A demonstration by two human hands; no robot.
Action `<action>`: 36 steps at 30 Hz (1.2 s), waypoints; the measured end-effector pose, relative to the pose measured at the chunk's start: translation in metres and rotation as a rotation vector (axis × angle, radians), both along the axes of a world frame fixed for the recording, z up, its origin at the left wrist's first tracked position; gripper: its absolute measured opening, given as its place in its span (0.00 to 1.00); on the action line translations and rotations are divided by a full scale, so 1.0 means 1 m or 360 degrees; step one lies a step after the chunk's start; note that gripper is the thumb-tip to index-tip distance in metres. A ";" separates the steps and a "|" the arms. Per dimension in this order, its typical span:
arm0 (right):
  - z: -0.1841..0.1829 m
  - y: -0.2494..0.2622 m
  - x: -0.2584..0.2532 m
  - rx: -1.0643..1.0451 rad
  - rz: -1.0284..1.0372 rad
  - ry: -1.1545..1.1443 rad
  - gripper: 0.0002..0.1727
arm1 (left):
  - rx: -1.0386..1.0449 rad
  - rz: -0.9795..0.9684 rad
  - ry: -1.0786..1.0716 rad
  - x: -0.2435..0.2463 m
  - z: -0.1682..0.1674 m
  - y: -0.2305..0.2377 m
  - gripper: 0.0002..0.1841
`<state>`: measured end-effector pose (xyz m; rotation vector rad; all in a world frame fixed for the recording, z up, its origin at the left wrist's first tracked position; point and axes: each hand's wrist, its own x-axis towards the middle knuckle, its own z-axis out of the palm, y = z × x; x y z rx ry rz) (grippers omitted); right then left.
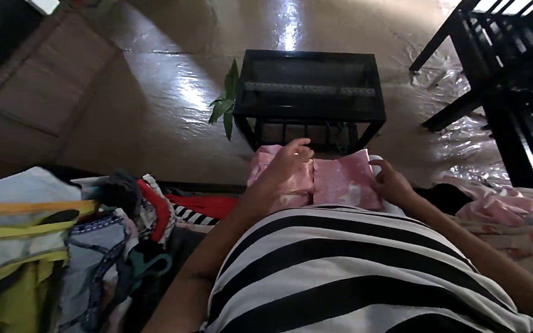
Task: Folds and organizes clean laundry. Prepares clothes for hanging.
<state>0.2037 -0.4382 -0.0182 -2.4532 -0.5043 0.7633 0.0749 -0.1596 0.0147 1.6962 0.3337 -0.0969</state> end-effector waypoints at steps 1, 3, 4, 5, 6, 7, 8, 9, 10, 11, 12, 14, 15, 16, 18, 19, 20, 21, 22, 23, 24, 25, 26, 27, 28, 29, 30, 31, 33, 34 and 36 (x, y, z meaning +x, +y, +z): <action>0.004 0.003 0.001 0.0103 -0.0049 0.0027 0.34 | -0.0186 0.0063 -0.0056 -0.003 0.000 0.012 0.24; 0.024 0.019 0.002 0.0257 -0.0047 0.0010 0.32 | -0.0571 0.0203 -0.0090 -0.005 -0.004 0.038 0.20; 0.039 0.033 0.001 0.0299 0.0010 -0.0016 0.30 | -0.0648 0.0262 -0.0059 -0.010 -0.003 0.048 0.20; 0.056 0.049 -0.001 0.0341 0.0097 -0.0046 0.29 | -0.0674 0.0291 -0.0024 -0.017 -0.003 0.059 0.22; 0.073 0.068 -0.003 0.0389 0.0208 -0.0082 0.28 | -0.0687 0.0297 -0.0003 -0.023 -0.005 0.069 0.24; 0.089 0.089 -0.007 0.0448 0.0324 -0.0100 0.27 | -0.0718 0.0270 0.0004 -0.029 -0.007 0.078 0.26; 0.102 0.112 -0.013 0.0521 0.0429 -0.0112 0.27 | -0.0780 0.0236 0.0006 -0.035 -0.010 0.086 0.30; 0.111 0.135 -0.022 0.0614 0.0512 -0.0112 0.27 | -0.0862 0.0190 -0.0018 -0.041 -0.015 0.093 0.33; 0.118 0.158 -0.032 0.0709 0.0585 -0.0086 0.26 | -0.0958 0.0159 -0.0059 -0.046 -0.023 0.100 0.36; 0.123 0.179 -0.044 0.0789 0.0673 -0.0024 0.26 | -0.1041 0.0155 -0.0101 -0.052 -0.029 0.104 0.38; 0.123 0.196 -0.053 0.0846 0.0769 0.0024 0.26 | -0.1100 0.0201 -0.0143 -0.059 -0.034 0.104 0.38; 0.109 0.217 -0.062 0.0878 0.0916 0.0051 0.25 | -0.1122 0.0375 -0.0189 -0.069 -0.049 0.104 0.40; 0.099 0.221 -0.061 0.0841 0.0952 0.0056 0.24 | -0.1093 0.0427 -0.0165 -0.073 -0.058 0.105 0.40; 0.087 0.220 -0.056 0.0783 0.0957 0.0061 0.23 | -0.1056 0.0494 -0.0115 -0.076 -0.066 0.106 0.35; 0.064 0.213 -0.040 0.0614 0.0861 0.0098 0.23 | -0.0935 0.0653 0.0018 -0.081 -0.075 0.106 0.19; 0.053 0.208 -0.031 0.0512 0.0771 0.0122 0.25 | -0.0866 0.0683 0.0075 -0.082 -0.072 0.106 0.19; 0.040 0.203 -0.023 0.0423 0.0676 0.0141 0.28 | -0.0821 0.0702 0.0102 -0.082 -0.067 0.105 0.20; 0.027 0.197 -0.017 0.0358 0.0580 0.0174 0.30 | -0.0802 0.0719 0.0094 -0.084 -0.061 0.105 0.20; 0.014 0.191 -0.013 0.0311 0.0493 0.0229 0.33 | -0.0785 0.0750 0.0072 -0.086 -0.056 0.107 0.20; -0.002 0.185 -0.011 0.0284 0.0419 0.0286 0.35 | -0.0776 0.0796 0.0053 -0.089 -0.053 0.110 0.20; -0.018 0.179 -0.010 0.0258 0.0364 0.0347 0.37 | -0.0773 0.0838 0.0044 -0.094 -0.054 0.115 0.20; -0.030 0.175 -0.012 0.0211 0.0341 0.0415 0.38 | -0.0756 0.0870 0.0062 -0.099 -0.058 0.119 0.21; -0.032 0.173 -0.016 0.0149 0.0332 0.0514 0.37 | -0.0701 0.0890 0.0104 -0.105 -0.064 0.123 0.20; -0.029 0.173 -0.021 0.0100 0.0321 0.0631 0.36 | -0.0618 0.0889 0.0175 -0.110 -0.073 0.127 0.21; -0.027 0.173 -0.024 0.0085 0.0290 0.0755 0.36 | -0.0520 0.0864 0.0259 -0.115 -0.084 0.130 0.21; -0.026 0.174 -0.026 0.0100 0.0247 0.0869 0.36 | -0.0423 0.0832 0.0330 -0.119 -0.095 0.132 0.22; -0.027 0.175 -0.027 0.0134 0.0215 0.0944 0.36 | -0.0318 0.0791 0.0380 -0.121 -0.103 0.133 0.23; -0.029 0.177 -0.029 0.0174 0.0197 0.1006 0.36 | -0.0174 0.0763 0.0424 -0.120 -0.106 0.131 0.26; -0.035 0.179 -0.030 0.0244 0.0163 0.1108 0.34 | 0.0316 0.0765 0.0511 -0.112 -0.101 0.120 0.33; -0.037 0.181 -0.030 0.0276 0.0133 0.1158 0.34 | 0.0601 0.0783 0.0539 -0.107 -0.094 0.114 0.35; -0.039 0.186 -0.031 0.0351 0.0051 0.1244 0.33 | 0.0951 0.0774 0.0478 -0.095 -0.067 0.101 0.34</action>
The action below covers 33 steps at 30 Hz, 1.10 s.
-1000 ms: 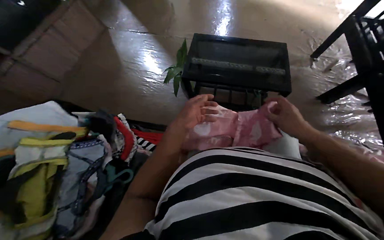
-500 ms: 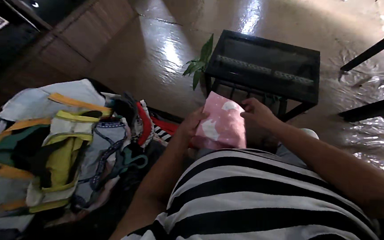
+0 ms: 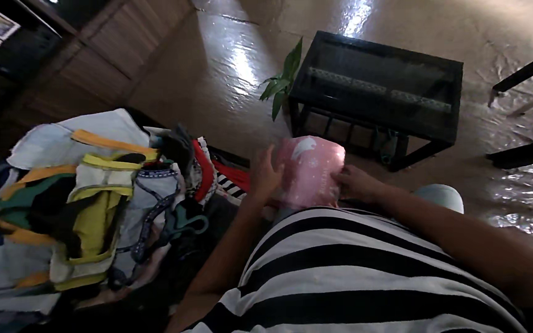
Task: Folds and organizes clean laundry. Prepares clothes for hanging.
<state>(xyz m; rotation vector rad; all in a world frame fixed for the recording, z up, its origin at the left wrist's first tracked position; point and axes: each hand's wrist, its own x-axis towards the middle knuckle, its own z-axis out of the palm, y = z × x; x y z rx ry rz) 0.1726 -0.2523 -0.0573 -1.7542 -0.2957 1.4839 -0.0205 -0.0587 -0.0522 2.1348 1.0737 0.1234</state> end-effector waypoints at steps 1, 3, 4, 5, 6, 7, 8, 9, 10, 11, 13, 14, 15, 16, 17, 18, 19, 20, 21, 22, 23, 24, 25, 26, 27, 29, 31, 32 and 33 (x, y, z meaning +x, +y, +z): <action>0.000 0.002 -0.001 0.0027 -0.0060 0.0040 0.34 | 0.0011 -0.0046 -0.0038 0.005 0.012 -0.007 0.30; 0.001 0.004 -0.004 0.0083 -0.0164 0.0048 0.37 | -0.0263 -0.0201 -0.0195 0.013 0.020 -0.023 0.25; 0.006 0.005 -0.007 0.0116 -0.0183 -0.0004 0.39 | -0.0448 -0.0283 -0.0242 0.018 0.019 -0.030 0.26; 0.013 0.007 -0.009 0.0166 -0.0163 -0.0082 0.40 | -0.0615 -0.0345 -0.0275 0.023 0.020 -0.037 0.27; 0.021 0.008 -0.012 0.0239 -0.0099 -0.0181 0.40 | -0.0707 -0.0380 -0.0297 0.028 0.022 -0.042 0.29; 0.030 0.010 -0.014 0.0331 0.0019 -0.0267 0.38 | -0.0761 -0.0404 -0.0311 0.031 0.027 -0.044 0.31; 0.038 0.013 -0.015 0.0426 0.0173 -0.0338 0.35 | -0.0805 -0.0428 -0.0314 0.033 0.032 -0.044 0.32; 0.046 0.016 -0.017 0.0502 0.0341 -0.0390 0.33 | -0.0841 -0.0434 -0.0317 0.034 0.035 -0.044 0.31; 0.051 0.020 -0.019 0.0555 0.0512 -0.0421 0.32 | -0.0898 -0.0396 -0.0330 0.034 0.037 -0.044 0.29; 0.054 0.025 -0.022 0.0579 0.0659 -0.0461 0.34 | -0.0990 -0.0325 -0.0368 0.034 0.035 -0.042 0.27; 0.056 0.032 -0.026 0.0598 0.0869 -0.0559 0.38 | -0.1195 -0.0099 -0.0504 0.031 0.023 -0.036 0.24; 0.055 0.034 -0.028 0.0623 0.0932 -0.0593 0.40 | -0.1287 0.0020 -0.0552 0.030 0.019 -0.033 0.23; 0.054 0.035 -0.029 0.0666 0.0970 -0.0616 0.40 | -0.1376 0.0136 -0.0587 0.030 0.019 -0.032 0.21; 0.055 0.035 -0.028 0.0721 0.0994 -0.0614 0.41 | -0.1460 0.0236 -0.0605 0.028 0.020 -0.030 0.20; 0.057 0.033 -0.026 0.0775 0.0992 -0.0609 0.41 | -0.1528 0.0333 -0.0618 0.027 0.020 -0.028 0.20; 0.060 0.030 -0.021 0.0826 0.0974 -0.0610 0.41 | -0.1572 0.0428 -0.0630 0.025 0.020 -0.026 0.20; 0.065 0.025 -0.012 0.0846 0.0947 -0.0640 0.42 | -0.1582 0.0516 -0.0638 0.025 0.023 -0.023 0.19; 0.070 0.019 0.002 0.0841 0.0911 -0.0712 0.41 | -0.1567 0.0580 -0.0654 0.025 0.028 -0.020 0.18; 0.075 0.011 0.018 0.0795 0.0873 -0.0816 0.40 | -0.1536 0.0625 -0.0671 0.027 0.035 -0.014 0.17; 0.079 0.001 0.036 0.0690 0.0857 -0.0939 0.37 | -0.1508 0.0654 -0.0687 0.031 0.043 -0.007 0.16; 0.080 -0.012 0.054 0.0525 0.0872 -0.1066 0.35 | -0.1489 0.0687 -0.0699 0.039 0.052 0.003 0.15; 0.078 -0.027 0.073 0.0306 0.0918 -0.1171 0.34 | -0.1476 0.0719 -0.0718 0.049 0.060 0.013 0.15; 0.071 -0.046 0.089 0.0042 0.0974 -0.1247 0.33 | -0.1468 0.0733 -0.0749 0.063 0.067 0.023 0.15; 0.061 -0.066 0.101 -0.0221 0.0999 -0.1292 0.33 | -0.1456 0.0742 -0.0806 0.080 0.071 0.034 0.15; 0.052 -0.087 0.108 -0.0446 0.0982 -0.1309 0.33 | -0.1449 0.0737 -0.0883 0.101 0.075 0.045 0.16; 0.029 -0.131 0.115 -0.0735 0.0903 -0.1382 0.36 | -0.1456 0.0709 -0.1056 0.154 0.080 0.068 0.17; 0.004 -0.169 0.111 -0.0806 0.0745 -0.1499 0.39 | -0.1458 0.0687 -0.1319 0.218 0.087 0.091 0.18; -0.009 -0.185 0.107 -0.0716 0.0644 -0.1645 0.38 | -0.1452 0.0663 -0.1451 0.251 0.092 0.103 0.18; -0.020 -0.194 0.103 -0.0617 0.0558 -0.1803 0.36 | -0.1432 0.0629 -0.1570 0.283 0.097 0.115 0.18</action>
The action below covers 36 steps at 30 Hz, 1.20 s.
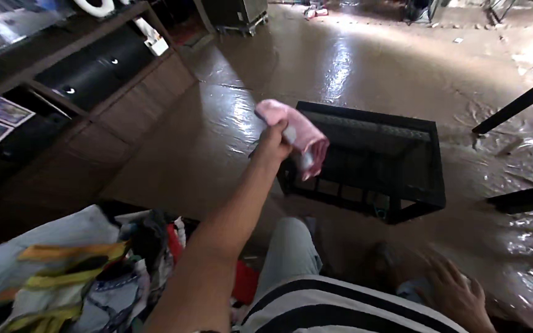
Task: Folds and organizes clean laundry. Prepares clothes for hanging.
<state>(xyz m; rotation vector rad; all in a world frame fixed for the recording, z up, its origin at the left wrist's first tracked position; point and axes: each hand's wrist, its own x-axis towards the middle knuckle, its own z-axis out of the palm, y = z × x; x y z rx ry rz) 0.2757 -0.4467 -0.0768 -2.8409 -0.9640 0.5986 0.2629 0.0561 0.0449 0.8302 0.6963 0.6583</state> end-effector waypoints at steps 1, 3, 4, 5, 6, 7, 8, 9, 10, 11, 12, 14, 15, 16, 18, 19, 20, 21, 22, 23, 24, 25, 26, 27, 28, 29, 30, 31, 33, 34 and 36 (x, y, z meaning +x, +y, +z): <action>-0.006 -0.004 -0.002 0.0115 0.0002 -0.0108 0.32 | 0.0042 0.0027 -0.0120 0.031 0.005 0.013 0.18; -0.011 -0.003 -0.001 0.0239 -0.0017 -0.0232 0.26 | 0.0096 0.0079 -0.0366 0.089 0.008 0.037 0.19; -0.010 -0.002 0.002 0.0251 -0.0022 -0.0243 0.25 | 0.0084 0.0118 -0.0448 0.114 0.005 0.048 0.19; -0.008 0.000 0.004 0.0227 -0.0032 -0.0213 0.24 | 0.0062 0.0151 -0.0492 0.136 -0.001 0.056 0.18; -0.006 0.002 0.008 0.0188 -0.0039 -0.0171 0.23 | 0.0045 0.0181 -0.0502 0.156 -0.010 0.063 0.18; -0.006 0.003 0.011 0.0169 -0.0045 -0.0151 0.22 | 0.0017 0.0211 -0.0491 0.172 -0.025 0.068 0.17; -0.007 0.003 0.013 0.0158 -0.0048 -0.0152 0.22 | -0.0026 0.0239 -0.0461 0.184 -0.044 0.071 0.17; -0.008 0.002 0.016 0.0138 -0.0043 -0.0158 0.21 | -0.0095 0.0276 -0.0411 0.194 -0.068 0.073 0.18; -0.010 0.002 0.020 0.0112 -0.0033 -0.0157 0.21 | -0.0165 0.0305 -0.0347 0.201 -0.095 0.072 0.19; -0.012 0.002 0.022 0.0080 -0.0032 -0.0142 0.22 | -0.0220 0.0320 -0.0289 0.205 -0.124 0.071 0.19; -0.015 0.001 0.024 0.0044 -0.0019 -0.0156 0.22 | -0.0257 0.0339 -0.0238 0.208 -0.154 0.070 0.18; -0.018 0.003 0.025 -0.0089 0.0031 -0.0259 0.22 | -0.0293 0.0366 -0.0151 0.206 -0.197 0.063 0.18; -0.013 0.009 0.026 -0.0143 0.0027 -0.0220 0.21 | -0.0297 0.0382 -0.0128 0.207 -0.207 0.059 0.18; -0.008 0.014 0.027 -0.0190 0.0004 -0.0150 0.21 | -0.0316 0.0384 -0.0105 0.209 -0.208 0.056 0.18; 0.000 0.023 0.029 -0.0241 -0.0029 -0.0050 0.22 | -0.0429 0.0377 0.0037 0.207 -0.179 0.046 0.19; 0.005 0.029 0.030 -0.0264 -0.0050 0.0012 0.22 | -0.0516 0.0382 0.0186 0.202 -0.151 0.039 0.20; 0.010 0.033 0.030 -0.0290 -0.0074 0.0083 0.23 | -0.0559 0.0373 0.0308 0.198 -0.132 0.035 0.21; 0.013 0.034 0.029 -0.0301 -0.0082 0.0118 0.24 | -0.0568 0.0316 0.0358 0.192 -0.129 0.036 0.21; 0.014 0.035 0.028 -0.0304 -0.0084 0.0123 0.25 | -0.0535 0.0232 0.0362 0.184 -0.141 0.041 0.21; 0.013 0.035 0.027 -0.0278 -0.0079 0.0096 0.25 | -0.0451 0.0141 0.0327 0.174 -0.164 0.048 0.21; 0.008 0.031 0.025 -0.0227 -0.0057 0.0037 0.24 | -0.0372 0.0047 0.0330 0.160 -0.181 0.051 0.21; 0.005 0.028 0.025 -0.0156 -0.0038 0.0015 0.24 | -0.0299 -0.0070 0.0379 0.138 -0.189 0.049 0.21; 0.003 0.027 0.024 -0.0133 -0.0035 0.0003 0.24 | -0.0219 -0.0206 0.0446 0.111 -0.191 0.045 0.22; 0.003 0.026 0.022 -0.0139 -0.0034 -0.0028 0.24 | -0.0130 -0.0337 0.0522 0.078 -0.188 0.037 0.24; 0.005 0.026 0.019 -0.0142 -0.0040 -0.0047 0.25 | -0.0023 -0.0465 0.0601 0.038 -0.183 0.026 0.25; 0.007 0.025 0.016 -0.0134 -0.0046 -0.0064 0.25 | 0.0111 -0.0570 0.0682 -0.005 -0.176 0.014 0.25; 0.007 0.023 0.014 -0.0120 -0.0048 -0.0072 0.24 | 0.0251 -0.0639 0.0760 -0.048 -0.169 0.002 0.24; 0.007 0.019 0.013 -0.0099 -0.0040 -0.0069 0.24 | 0.0383 -0.0695 0.0832 -0.095 -0.162 -0.010 0.22; 0.002 0.008 0.010 -0.0082 0.0017 -0.0060 0.24 | 0.0540 -0.0774 0.1036 -0.192 -0.140 -0.038 0.19; 0.001 0.005 0.010 -0.0079 0.0051 -0.0050 0.24 | 0.0584 -0.0774 0.1164 -0.236 -0.130 -0.054 0.18; -0.005 0.000 0.009 -0.0012 0.0110 -0.0081 0.24 | 0.0729 -0.0727 0.1465 -0.314 -0.124 -0.083 0.18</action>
